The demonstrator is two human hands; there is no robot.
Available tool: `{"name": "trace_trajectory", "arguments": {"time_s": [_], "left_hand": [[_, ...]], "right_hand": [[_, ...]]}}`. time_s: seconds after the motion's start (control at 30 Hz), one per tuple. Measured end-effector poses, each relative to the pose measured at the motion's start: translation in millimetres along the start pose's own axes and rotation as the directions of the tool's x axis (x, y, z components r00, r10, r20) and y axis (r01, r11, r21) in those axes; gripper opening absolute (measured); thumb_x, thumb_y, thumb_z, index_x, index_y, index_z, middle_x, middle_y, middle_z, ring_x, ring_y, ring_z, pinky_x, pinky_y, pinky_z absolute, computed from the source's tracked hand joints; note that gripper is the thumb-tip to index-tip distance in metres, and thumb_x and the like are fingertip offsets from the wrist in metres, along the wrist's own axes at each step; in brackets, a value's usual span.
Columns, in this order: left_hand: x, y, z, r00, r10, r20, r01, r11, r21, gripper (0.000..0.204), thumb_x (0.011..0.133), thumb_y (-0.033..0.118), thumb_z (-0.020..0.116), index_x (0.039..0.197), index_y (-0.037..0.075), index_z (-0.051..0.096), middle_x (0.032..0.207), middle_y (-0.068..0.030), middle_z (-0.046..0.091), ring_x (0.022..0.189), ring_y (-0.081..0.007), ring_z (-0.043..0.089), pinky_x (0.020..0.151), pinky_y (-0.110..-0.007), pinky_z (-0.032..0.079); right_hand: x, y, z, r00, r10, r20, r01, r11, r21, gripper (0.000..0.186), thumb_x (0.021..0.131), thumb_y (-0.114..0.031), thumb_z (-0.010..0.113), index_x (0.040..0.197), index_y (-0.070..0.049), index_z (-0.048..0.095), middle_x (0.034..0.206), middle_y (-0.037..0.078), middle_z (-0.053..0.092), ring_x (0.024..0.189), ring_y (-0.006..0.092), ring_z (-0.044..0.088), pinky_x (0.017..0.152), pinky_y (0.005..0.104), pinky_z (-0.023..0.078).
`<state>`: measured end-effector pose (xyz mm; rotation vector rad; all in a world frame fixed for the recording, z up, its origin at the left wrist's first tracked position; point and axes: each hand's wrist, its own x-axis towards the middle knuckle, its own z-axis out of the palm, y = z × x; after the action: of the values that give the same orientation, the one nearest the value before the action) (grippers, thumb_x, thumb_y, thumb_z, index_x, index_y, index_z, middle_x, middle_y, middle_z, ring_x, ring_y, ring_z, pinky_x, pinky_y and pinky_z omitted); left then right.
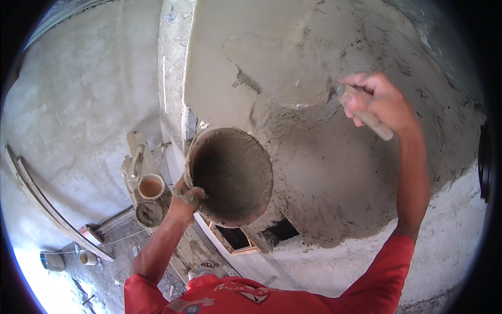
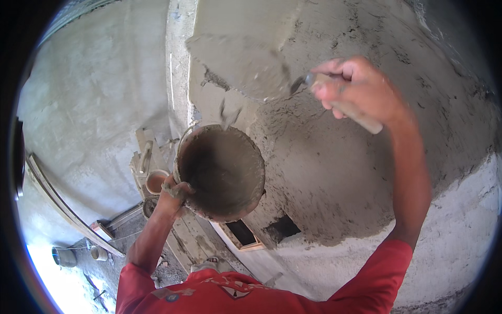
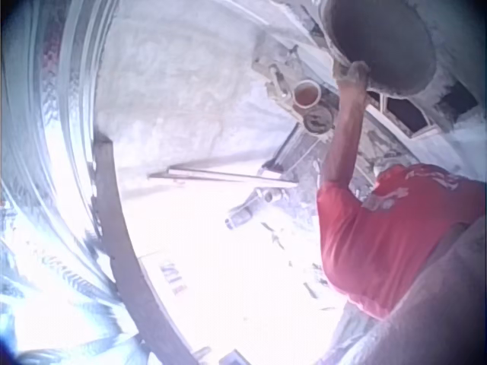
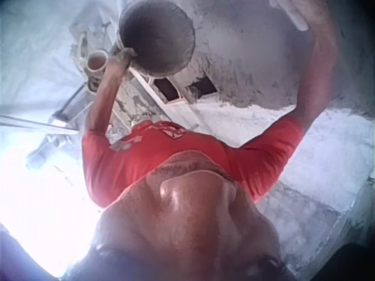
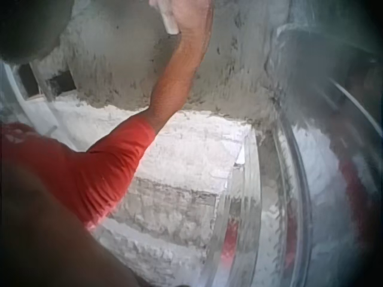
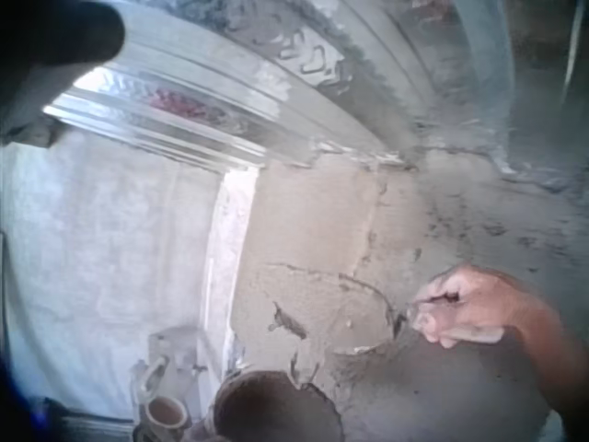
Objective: The person applies mortar to a wall using a trowel and levels the surface with a long straightedge while standing on a scaffold.
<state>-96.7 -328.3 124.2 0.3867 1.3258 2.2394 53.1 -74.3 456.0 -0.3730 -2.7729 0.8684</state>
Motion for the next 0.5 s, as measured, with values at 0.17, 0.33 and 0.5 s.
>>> {"name": "trace_trajectory", "arguments": {"time_s": [0.17, 0.33, 0.5], "left_hand": [[-4, -12, -12, 0.998, -0.050, -0.025, 0.051, 0.998, 0.040, 0.059, 0.069, -0.010, 0.051, 0.128, -0.003, 0.053, 0.109, -0.0099, 0.064, 0.092, -0.0194, 0.063, 0.075, -0.029, 0.053], [-3, -22, -12, 0.995, -0.100, 0.001, 0.100, 0.994, 0.038, 0.067, 0.068, -0.010, 0.051, 0.135, -0.001, 0.050, 0.115, -0.0097, 0.063, 0.098, -0.0196, 0.060, 0.080, -0.028, 0.051], [-10, -25, 0, 0.983, -0.182, 0.014, 0.182, 0.983, 0.036, 0.061, 0.070, -0.009, 0.051, 0.130, -0.002, 0.053, 0.107, -0.0096, 0.065, 0.088, -0.0188, 0.060, 0.076, -0.028, 0.050]], "right_hand": [[66, 45, -67, 0.846, -0.031, -0.532, -0.212, 0.896, -0.389, 0.048, 0.091, -0.036, 0.062, 0.123, 0.000, 0.060, 0.094, 0.013, 0.066, 0.080, 0.0193, 0.062, 0.070, 0.0336, 0.055], [33, 36, -93, 0.676, -0.275, -0.684, -0.111, 0.880, -0.463, 0.045, 0.093, -0.037, 0.060, 0.120, -0.001, 0.060, 0.098, 0.012, 0.066, 0.078, 0.0191, 0.062, 0.068, 0.0325, 0.055], [-12, 51, -2, 0.938, 0.208, -0.278, -0.273, 0.937, -0.218, 0.038, 0.088, -0.025, 0.066, 0.119, -0.003, 0.062, 0.092, 0.007, 0.066, 0.069, 0.0140, 0.061, 0.060, 0.0295, 0.054]]}}
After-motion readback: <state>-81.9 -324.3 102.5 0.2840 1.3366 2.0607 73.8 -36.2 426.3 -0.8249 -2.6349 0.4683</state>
